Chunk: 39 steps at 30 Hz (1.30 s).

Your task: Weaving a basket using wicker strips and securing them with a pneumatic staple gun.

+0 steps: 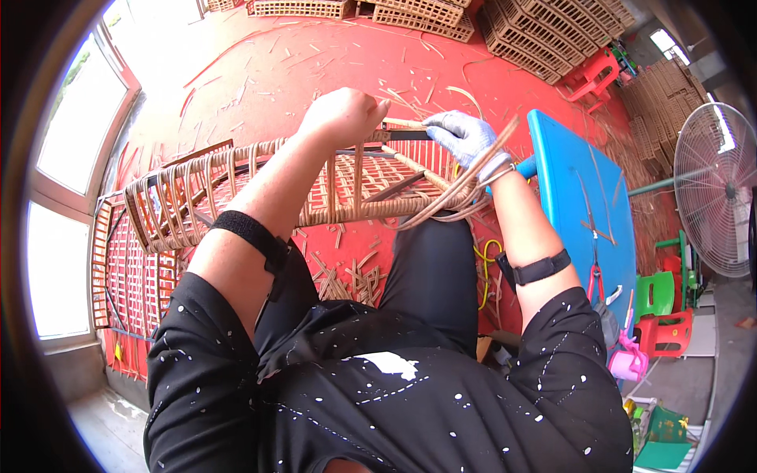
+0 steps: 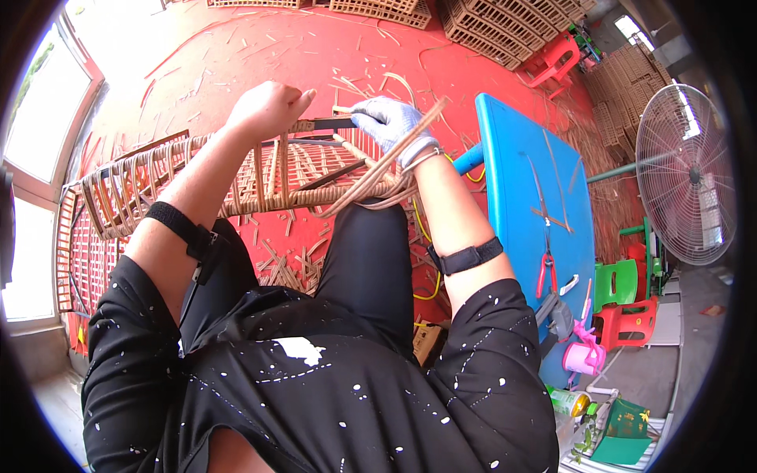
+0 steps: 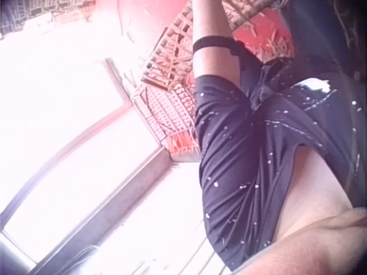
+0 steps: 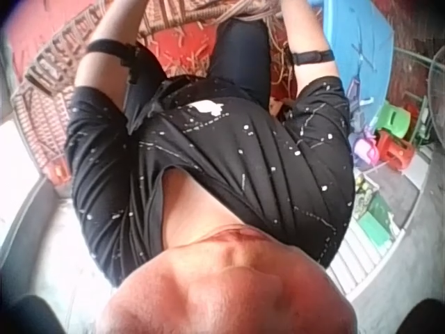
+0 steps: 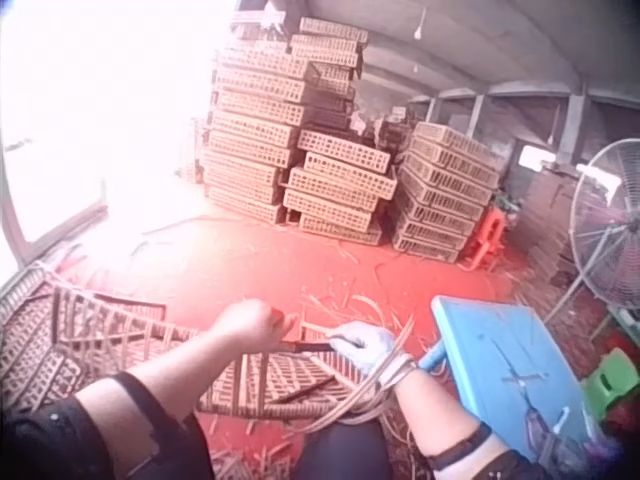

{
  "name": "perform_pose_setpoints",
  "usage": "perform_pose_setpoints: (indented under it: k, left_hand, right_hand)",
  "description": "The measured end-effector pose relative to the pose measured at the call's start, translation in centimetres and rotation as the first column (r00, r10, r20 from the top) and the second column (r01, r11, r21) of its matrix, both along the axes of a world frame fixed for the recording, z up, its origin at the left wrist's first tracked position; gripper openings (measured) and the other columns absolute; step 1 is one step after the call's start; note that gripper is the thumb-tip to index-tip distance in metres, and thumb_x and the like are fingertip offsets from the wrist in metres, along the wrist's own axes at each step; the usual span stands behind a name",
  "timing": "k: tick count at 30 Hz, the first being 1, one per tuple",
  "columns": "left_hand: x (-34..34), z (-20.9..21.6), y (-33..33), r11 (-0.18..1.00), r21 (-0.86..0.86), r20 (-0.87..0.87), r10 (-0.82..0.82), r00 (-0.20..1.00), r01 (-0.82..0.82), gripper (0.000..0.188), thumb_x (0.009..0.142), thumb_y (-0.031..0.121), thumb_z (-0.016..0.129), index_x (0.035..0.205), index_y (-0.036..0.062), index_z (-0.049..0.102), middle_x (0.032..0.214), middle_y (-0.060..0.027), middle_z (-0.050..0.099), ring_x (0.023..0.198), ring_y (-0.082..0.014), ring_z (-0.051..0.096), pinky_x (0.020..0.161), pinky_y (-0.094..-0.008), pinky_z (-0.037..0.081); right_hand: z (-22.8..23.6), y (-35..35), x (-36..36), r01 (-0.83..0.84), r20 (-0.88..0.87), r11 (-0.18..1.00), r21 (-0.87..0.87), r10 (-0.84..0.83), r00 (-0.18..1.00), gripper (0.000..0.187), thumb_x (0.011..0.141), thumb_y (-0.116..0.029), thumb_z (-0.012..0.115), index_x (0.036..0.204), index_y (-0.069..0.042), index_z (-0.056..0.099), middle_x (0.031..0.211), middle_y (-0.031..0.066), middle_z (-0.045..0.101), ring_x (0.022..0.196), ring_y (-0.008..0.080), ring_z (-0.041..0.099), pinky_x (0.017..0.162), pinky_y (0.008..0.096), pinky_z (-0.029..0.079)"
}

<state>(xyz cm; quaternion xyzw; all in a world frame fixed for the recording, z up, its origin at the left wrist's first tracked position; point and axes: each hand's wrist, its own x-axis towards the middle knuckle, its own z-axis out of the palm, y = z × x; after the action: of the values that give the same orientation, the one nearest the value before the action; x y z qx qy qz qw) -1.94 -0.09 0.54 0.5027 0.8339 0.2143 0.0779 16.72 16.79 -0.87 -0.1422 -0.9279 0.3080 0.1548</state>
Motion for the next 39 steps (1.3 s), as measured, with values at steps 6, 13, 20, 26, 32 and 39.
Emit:
perform_pose_setpoints:
  k: [6,13,20,26,32,39]
  left_hand:
    - [-0.2,-0.2,-0.2,0.999,0.028,-0.004,-0.030,1.000,0.031,0.054,0.098,0.048,0.047,0.074,0.0046,0.067,0.063,-0.0145,0.063,0.068,-0.0361,0.065,0.070,-0.0439,0.052]
    - [-0.2,-0.3,-0.1,0.999,0.036,-0.010,-0.030,0.999,0.030,0.055,0.098,0.049,0.048,0.072,0.0041,0.065,0.061,-0.0138,0.063,0.065,-0.0357,0.064,0.068,-0.0436,0.052]
    - [-0.1,-0.4,0.1,0.999,0.032,-0.020,0.005,1.000,-0.005,0.055,0.098,0.049,0.047,0.071,0.0037,0.065,0.061,-0.0153,0.062,0.064,-0.0356,0.064,0.067,-0.0437,0.052]
    - [0.2,0.3,-0.1,1.000,0.014,-0.032,-0.005,0.999,0.005,0.056,0.098,0.049,0.047,0.070,0.0032,0.064,0.059,-0.0167,0.059,0.062,-0.0356,0.062,0.065,-0.0447,0.051]
    - [0.4,1.2,0.0,0.992,-0.127,0.002,0.025,1.000,-0.025,0.054,0.097,0.051,0.046,0.080,0.0065,0.070,0.076,-0.0171,0.068,0.080,-0.0372,0.066,0.079,-0.0457,0.052]
    - [0.3,1.0,0.0,0.995,-0.101,-0.003,0.011,1.000,-0.011,0.053,0.097,0.050,0.046,0.081,0.0059,0.070,0.076,-0.0177,0.068,0.079,-0.0380,0.066,0.078,-0.0465,0.053]
  right_hand:
    - [1.2,0.7,2.4,0.052,0.051,0.971,0.232,-0.066,0.997,0.029,0.089,-0.023,0.069,0.114,-0.006,0.068,0.112,0.0113,0.067,0.106,0.0254,0.065,0.093,0.0353,0.050]
    - [2.3,0.6,8.3,0.221,-0.237,0.856,0.468,-0.119,0.964,0.031,0.084,-0.022,0.074,0.110,-0.007,0.067,0.113,0.0125,0.066,0.106,0.0299,0.064,0.095,0.0388,0.050]
    - [5.6,0.0,13.0,0.450,-0.635,0.866,0.220,-0.223,0.739,0.023,0.087,-0.001,0.068,0.109,0.000,0.066,0.111,0.0104,0.064,0.106,0.0235,0.061,0.096,0.0355,0.048]
    - [4.0,-2.6,15.7,0.320,-0.556,0.890,-0.324,-0.453,0.697,0.009,0.097,-0.009,0.061,0.098,-0.002,0.067,0.086,0.0046,0.067,0.076,0.0094,0.060,0.070,0.0240,0.050]
    - [-0.2,-6.1,15.7,0.451,0.249,0.856,-0.255,-0.392,0.886,0.030,0.092,-0.031,0.069,0.093,-0.001,0.072,0.075,0.0094,0.068,0.071,0.0143,0.065,0.067,0.0322,0.051]
    - [-1.0,-10.8,13.7,0.114,0.125,0.972,-0.207,-0.089,0.988,0.026,0.084,-0.023,0.073,0.102,-0.005,0.071,0.085,0.0089,0.070,0.076,0.0219,0.069,0.068,0.0347,0.054]
